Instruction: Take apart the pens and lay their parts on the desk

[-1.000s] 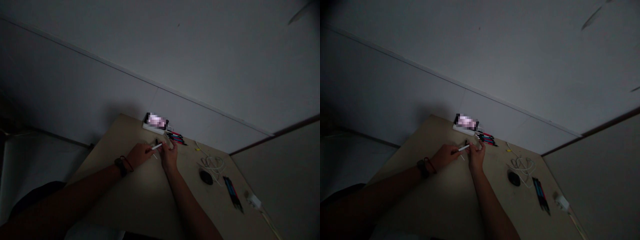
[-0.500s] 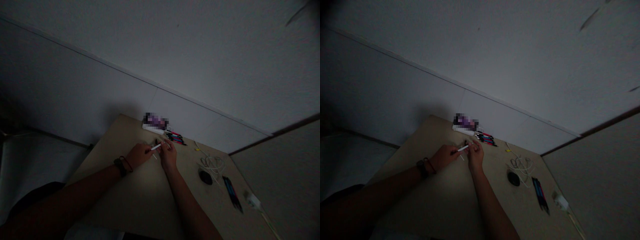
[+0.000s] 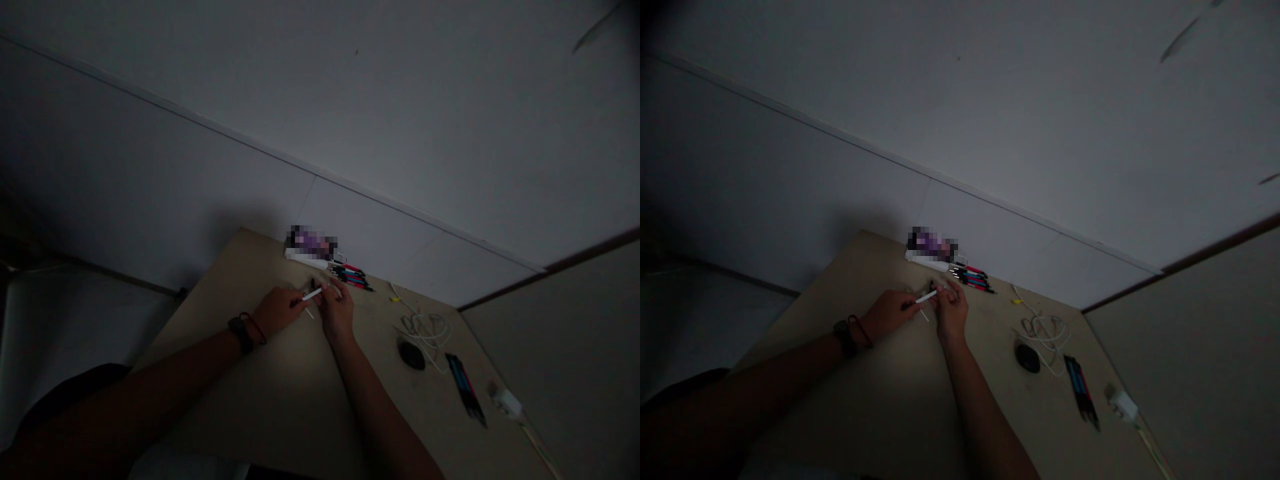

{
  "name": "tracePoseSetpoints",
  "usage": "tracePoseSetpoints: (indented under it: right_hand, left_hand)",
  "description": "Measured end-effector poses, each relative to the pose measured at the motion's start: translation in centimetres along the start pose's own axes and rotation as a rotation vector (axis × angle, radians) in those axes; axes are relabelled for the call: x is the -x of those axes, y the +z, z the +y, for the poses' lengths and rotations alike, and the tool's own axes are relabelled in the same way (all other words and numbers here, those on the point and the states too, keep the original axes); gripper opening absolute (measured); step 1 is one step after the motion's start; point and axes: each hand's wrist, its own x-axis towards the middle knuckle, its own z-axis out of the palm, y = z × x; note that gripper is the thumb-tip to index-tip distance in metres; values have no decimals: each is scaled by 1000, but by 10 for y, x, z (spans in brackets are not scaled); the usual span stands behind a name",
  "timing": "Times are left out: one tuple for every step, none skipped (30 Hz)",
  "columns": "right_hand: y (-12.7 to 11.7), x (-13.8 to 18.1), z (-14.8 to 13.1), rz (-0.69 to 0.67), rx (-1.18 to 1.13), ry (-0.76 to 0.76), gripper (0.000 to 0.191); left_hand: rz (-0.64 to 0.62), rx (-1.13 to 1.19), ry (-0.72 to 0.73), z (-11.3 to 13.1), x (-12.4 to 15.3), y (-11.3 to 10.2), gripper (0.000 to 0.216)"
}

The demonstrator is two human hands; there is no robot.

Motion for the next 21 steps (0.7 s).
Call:
tracePoseSetpoints:
  right_hand:
    - [0,0,0,8,0,-3,65]
    - [0,1,0,18,2,-9,68]
    - [0,1,0,27,3,-17,70]
    - [0,1,0,31,5,-21,69]
    - [0,1,1,32,11,-22,64]
    - [0,0,1,28,19,-20,56]
    - [-1,0,1,22,30,-18,48]
    - [-1,-1,2,19,41,-17,43]
    - [-1,-1,2,21,51,-19,41]
    - [0,-1,2,27,58,-23,41]
    - [0,-1,1,34,58,-27,42]
    - [0,0,1,37,57,-30,43]
    - [1,0,0,37,54,-32,46]
    - [2,1,-1,35,50,-34,49]
    - [2,2,-2,34,45,-37,53]
    - [3,2,-2,36,36,-41,56]
    - [3,3,-3,43,26,-46,59]
    - [3,3,-3,51,17,-49,61]
    - [3,3,-3,59,8,-52,63]
    - [3,3,-3,63,4,-52,64]
    - [3,3,-3,64,4,-52,64]
  left_hand:
    - [-6,4,2,0,0,0,38]
    - [-10,9,4,0,0,0,38]
    - [-12,12,4,0,0,0,38]
    - [-12,14,1,0,0,0,38]
    - [-12,13,-2,0,0,0,37]
    - [-14,10,-6,0,0,0,37]
    - [-18,8,-10,0,0,0,37]
    - [-21,6,-15,0,0,0,38]
    - [-23,5,-19,1,0,0,38]
    - [-23,4,-22,1,0,-1,38]
    - [-21,2,-25,1,0,-1,38]
    - [-19,0,-26,1,0,-1,37]
    - [-18,-2,-25,0,0,-1,36]
    - [-18,-4,-23,0,0,0,36]
    - [-18,-4,-22,-1,0,0,36]
    - [-19,-2,-22,-1,0,0,37]
    - [-20,4,-23,-2,0,1,37]
    - [-21,11,-23,-2,-1,1,37]
    - [-20,20,-24,-2,-1,1,37]
    - [-19,30,-23,-2,-1,1,37]
    - [-18,41,-22,-3,-1,1,36]
